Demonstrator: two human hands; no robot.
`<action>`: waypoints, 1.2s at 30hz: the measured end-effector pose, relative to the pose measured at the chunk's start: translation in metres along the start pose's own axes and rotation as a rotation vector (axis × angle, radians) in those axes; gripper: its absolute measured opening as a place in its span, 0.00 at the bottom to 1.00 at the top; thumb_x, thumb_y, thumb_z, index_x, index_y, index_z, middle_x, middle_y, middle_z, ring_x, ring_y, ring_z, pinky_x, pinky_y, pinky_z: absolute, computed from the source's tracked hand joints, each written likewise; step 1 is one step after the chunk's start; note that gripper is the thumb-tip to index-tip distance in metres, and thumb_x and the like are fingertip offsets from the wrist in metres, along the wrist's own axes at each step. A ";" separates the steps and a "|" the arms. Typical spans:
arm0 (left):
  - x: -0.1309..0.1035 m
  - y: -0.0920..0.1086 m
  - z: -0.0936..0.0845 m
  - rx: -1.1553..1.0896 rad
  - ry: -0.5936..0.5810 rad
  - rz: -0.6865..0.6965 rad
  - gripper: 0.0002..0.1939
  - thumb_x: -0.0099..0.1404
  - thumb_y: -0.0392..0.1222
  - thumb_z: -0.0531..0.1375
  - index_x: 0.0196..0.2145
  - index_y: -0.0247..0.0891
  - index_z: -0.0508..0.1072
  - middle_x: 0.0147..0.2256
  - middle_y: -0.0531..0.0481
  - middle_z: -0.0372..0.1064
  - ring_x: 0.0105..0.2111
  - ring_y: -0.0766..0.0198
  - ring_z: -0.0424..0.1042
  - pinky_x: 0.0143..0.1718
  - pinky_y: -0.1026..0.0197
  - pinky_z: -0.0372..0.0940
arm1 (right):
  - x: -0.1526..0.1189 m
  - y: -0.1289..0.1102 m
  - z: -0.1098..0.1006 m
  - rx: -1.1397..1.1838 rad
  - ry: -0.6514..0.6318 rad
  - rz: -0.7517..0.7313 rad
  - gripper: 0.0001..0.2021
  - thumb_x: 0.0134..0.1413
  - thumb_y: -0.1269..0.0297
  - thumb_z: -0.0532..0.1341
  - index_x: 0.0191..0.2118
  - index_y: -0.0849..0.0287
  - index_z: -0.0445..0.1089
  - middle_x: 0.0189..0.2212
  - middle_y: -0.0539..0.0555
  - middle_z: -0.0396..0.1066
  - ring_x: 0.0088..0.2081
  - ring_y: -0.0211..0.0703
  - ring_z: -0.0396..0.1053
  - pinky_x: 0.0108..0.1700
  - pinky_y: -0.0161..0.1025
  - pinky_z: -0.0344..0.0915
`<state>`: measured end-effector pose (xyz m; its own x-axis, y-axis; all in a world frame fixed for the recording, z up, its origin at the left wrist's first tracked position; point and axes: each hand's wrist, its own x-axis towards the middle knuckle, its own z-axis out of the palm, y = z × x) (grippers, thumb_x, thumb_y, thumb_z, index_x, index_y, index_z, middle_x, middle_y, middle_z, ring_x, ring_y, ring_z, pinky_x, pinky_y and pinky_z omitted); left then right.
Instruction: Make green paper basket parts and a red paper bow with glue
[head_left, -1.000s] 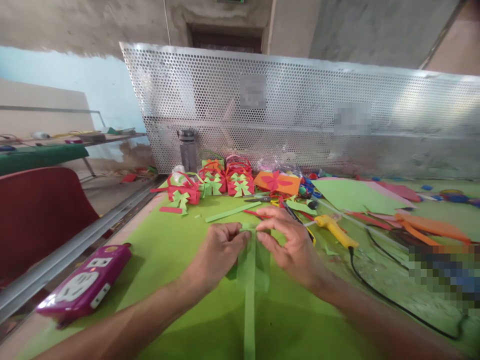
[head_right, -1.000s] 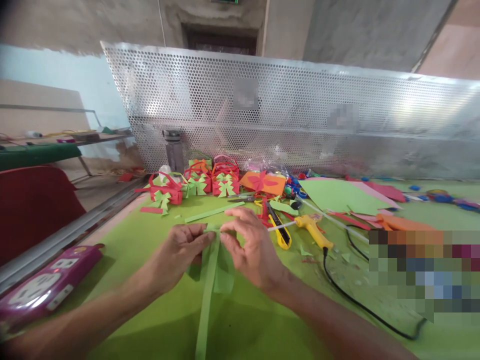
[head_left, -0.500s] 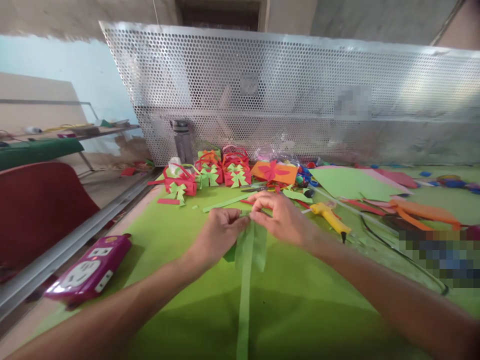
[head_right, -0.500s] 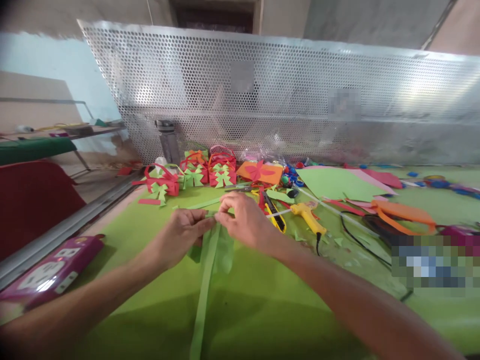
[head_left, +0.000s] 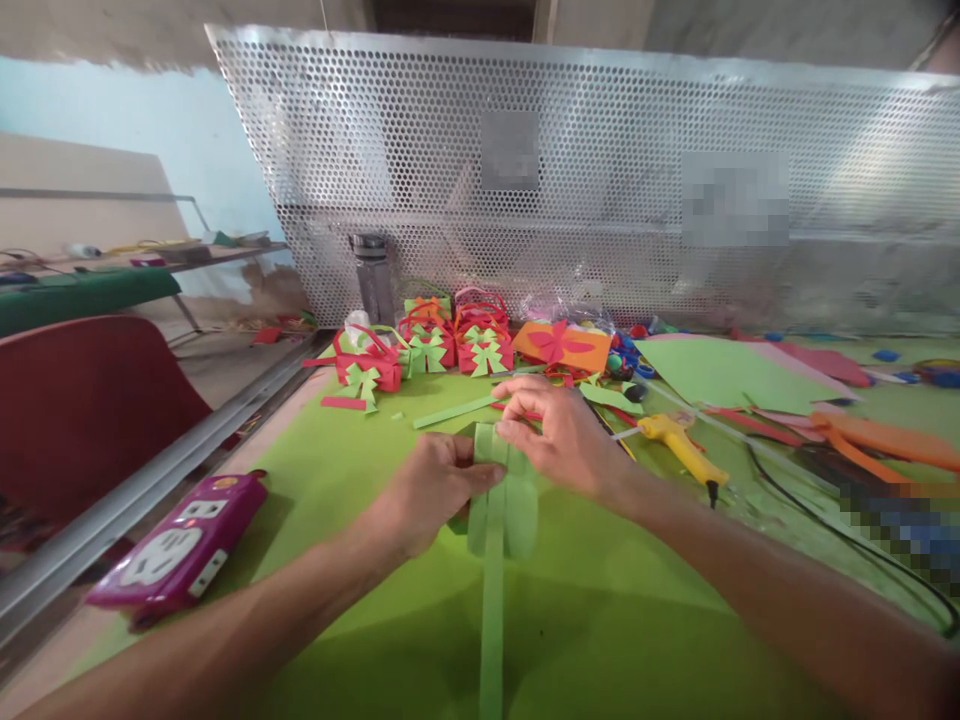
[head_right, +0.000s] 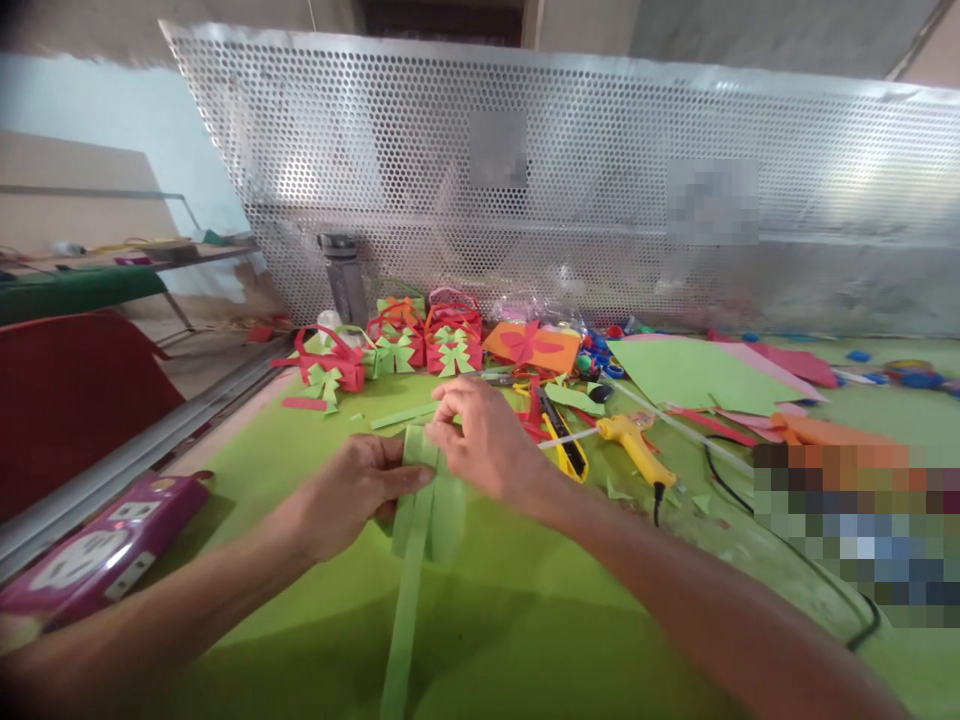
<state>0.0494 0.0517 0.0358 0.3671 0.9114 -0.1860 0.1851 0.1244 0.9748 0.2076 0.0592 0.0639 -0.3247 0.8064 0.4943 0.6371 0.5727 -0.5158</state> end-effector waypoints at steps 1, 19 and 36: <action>-0.001 -0.001 0.001 -0.002 -0.015 -0.018 0.10 0.47 0.42 0.61 0.17 0.35 0.66 0.14 0.57 0.59 0.13 0.74 0.54 0.16 0.68 0.51 | 0.000 0.000 0.000 -0.014 0.005 -0.006 0.09 0.48 0.74 0.59 0.21 0.58 0.62 0.43 0.60 0.71 0.46 0.47 0.68 0.48 0.47 0.61; -0.010 -0.005 0.005 0.038 -0.102 -0.008 0.05 0.45 0.35 0.62 0.16 0.34 0.68 0.14 0.56 0.63 0.14 0.74 0.57 0.16 0.68 0.54 | -0.001 -0.001 -0.005 -0.093 0.041 -0.052 0.09 0.49 0.76 0.57 0.22 0.58 0.62 0.42 0.59 0.71 0.46 0.47 0.68 0.48 0.49 0.59; -0.010 -0.009 0.004 0.148 -0.119 0.097 0.05 0.46 0.36 0.58 0.17 0.33 0.67 0.16 0.56 0.60 0.17 0.73 0.53 0.18 0.67 0.46 | 0.003 -0.005 -0.019 -0.018 -0.127 0.040 0.09 0.50 0.67 0.61 0.21 0.60 0.70 0.45 0.60 0.71 0.48 0.50 0.68 0.51 0.49 0.60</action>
<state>0.0480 0.0397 0.0288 0.4932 0.8624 -0.1141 0.2726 -0.0286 0.9617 0.2172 0.0555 0.0812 -0.3843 0.8412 0.3803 0.6633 0.5381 -0.5201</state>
